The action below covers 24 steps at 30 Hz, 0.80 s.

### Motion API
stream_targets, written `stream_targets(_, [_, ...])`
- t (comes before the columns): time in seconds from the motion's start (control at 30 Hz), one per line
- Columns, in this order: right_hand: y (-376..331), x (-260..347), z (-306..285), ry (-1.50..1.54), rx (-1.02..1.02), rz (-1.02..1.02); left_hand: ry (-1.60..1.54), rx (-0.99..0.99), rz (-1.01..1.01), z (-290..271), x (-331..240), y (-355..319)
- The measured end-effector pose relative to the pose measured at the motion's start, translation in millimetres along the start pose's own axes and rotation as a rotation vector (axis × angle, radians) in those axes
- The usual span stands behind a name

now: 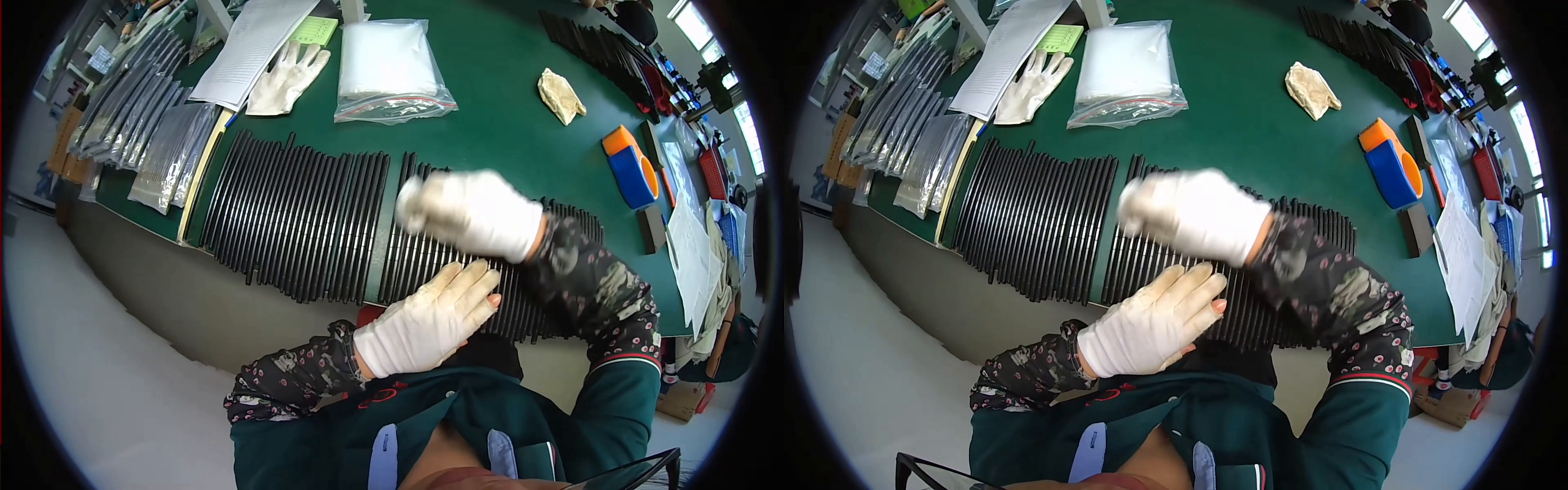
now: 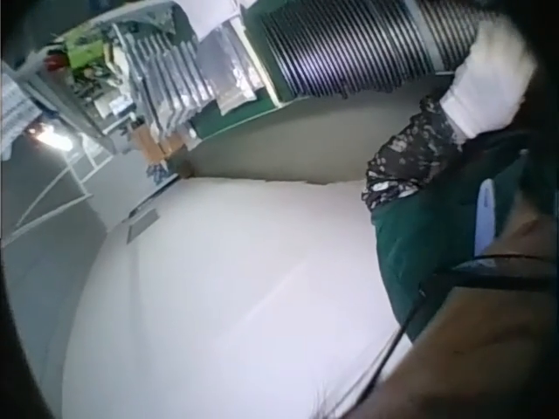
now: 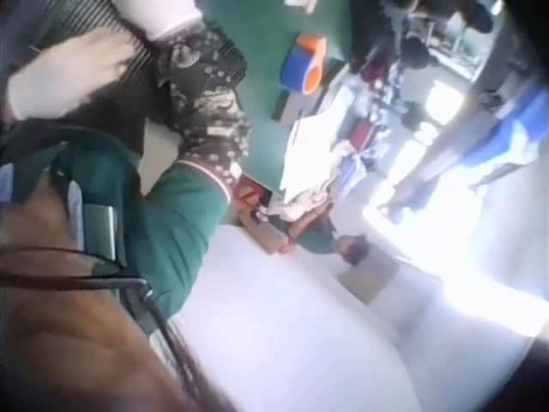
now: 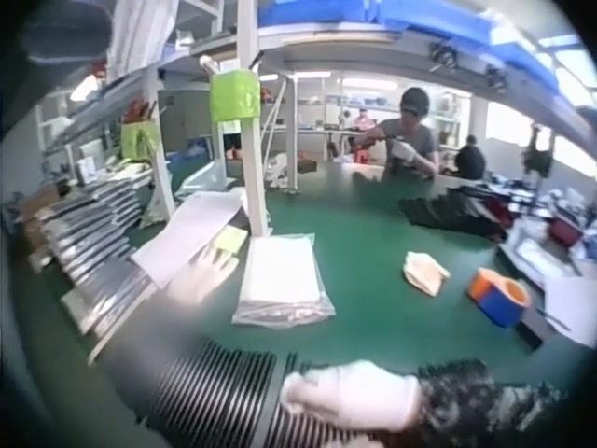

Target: Cleaning and inspecting rows of black rods using a cloth and an air blow gun.

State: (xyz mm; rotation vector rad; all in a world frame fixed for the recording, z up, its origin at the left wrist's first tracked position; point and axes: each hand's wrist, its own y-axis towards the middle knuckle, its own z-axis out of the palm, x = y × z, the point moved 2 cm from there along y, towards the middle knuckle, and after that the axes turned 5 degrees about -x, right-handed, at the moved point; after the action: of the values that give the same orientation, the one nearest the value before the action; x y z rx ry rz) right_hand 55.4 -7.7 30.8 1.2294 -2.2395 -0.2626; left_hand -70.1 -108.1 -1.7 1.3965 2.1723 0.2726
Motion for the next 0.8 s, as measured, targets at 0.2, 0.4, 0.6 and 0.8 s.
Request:
stream_targets(0.2, [4.7, -19.3, -28.1, 0.057, -0.038, 0.445, -0.106, 0.147, 0.041, -7.5, 4.3, 5.2])
stream_targets(0.4, [1.3, -9.9, -25.8, 0.285, -0.178, 0.563, 0.122, -0.169, 0.071, -46.7, 8.4, -32.0])
stream_targets(0.6, [48.0, 34.4, 4.7, 0.278, -0.221, 0.279, 0.426, -0.683, -0.312, -80.9, 41.1, -103.5])
stream_targets(0.8, [42.0, 46.6, 27.7, 0.185, 0.045, 0.002, 0.311, -0.863, -0.450, -74.3, 47.3, -116.5])
